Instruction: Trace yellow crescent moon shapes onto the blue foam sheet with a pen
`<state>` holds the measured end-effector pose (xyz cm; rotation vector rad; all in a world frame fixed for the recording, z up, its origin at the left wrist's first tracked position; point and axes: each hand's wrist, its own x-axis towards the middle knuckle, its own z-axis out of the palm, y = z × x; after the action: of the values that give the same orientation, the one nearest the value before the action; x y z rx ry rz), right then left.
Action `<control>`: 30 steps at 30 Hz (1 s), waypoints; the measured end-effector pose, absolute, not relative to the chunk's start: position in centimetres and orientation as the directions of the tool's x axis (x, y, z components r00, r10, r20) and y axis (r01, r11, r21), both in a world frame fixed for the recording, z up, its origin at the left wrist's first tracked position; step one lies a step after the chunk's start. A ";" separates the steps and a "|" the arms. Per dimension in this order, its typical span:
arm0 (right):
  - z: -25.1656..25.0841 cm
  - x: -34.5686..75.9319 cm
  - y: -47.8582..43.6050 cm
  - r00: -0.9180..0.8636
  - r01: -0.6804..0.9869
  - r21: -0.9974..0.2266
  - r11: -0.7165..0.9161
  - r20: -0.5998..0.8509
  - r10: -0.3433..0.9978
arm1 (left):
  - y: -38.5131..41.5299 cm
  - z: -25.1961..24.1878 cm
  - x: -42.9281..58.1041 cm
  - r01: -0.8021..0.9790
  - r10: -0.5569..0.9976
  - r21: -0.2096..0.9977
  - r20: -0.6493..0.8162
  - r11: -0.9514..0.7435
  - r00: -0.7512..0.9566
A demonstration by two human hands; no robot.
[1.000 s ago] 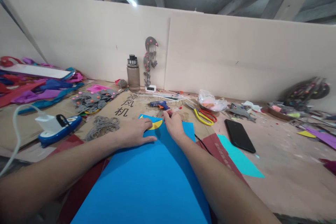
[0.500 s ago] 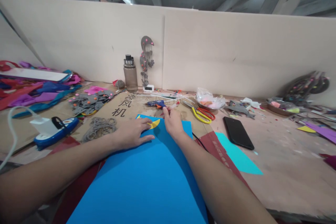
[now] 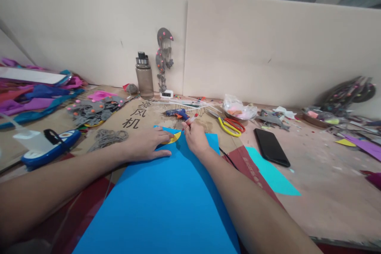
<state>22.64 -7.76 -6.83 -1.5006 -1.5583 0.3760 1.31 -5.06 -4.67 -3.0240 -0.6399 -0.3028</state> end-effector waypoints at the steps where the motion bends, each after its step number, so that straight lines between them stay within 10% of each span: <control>1: -6.8 22.6 -7.8 0.151 0.641 -0.739 0.209 0.388 0.909 | -5.0 -4.7 1.3 0.398 0.392 0.008 0.185 -0.917 0.901; 30: -6.6 22.4 -7.6 0.073 0.809 -0.564 0.167 0.378 0.923 | -5.1 -4.4 1.3 0.385 0.375 -0.051 0.144 -0.921 0.916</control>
<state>22.42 -7.57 -6.58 -1.6542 -1.7470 0.2078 1.27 -5.12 -4.36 -2.9977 -0.5952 -0.2012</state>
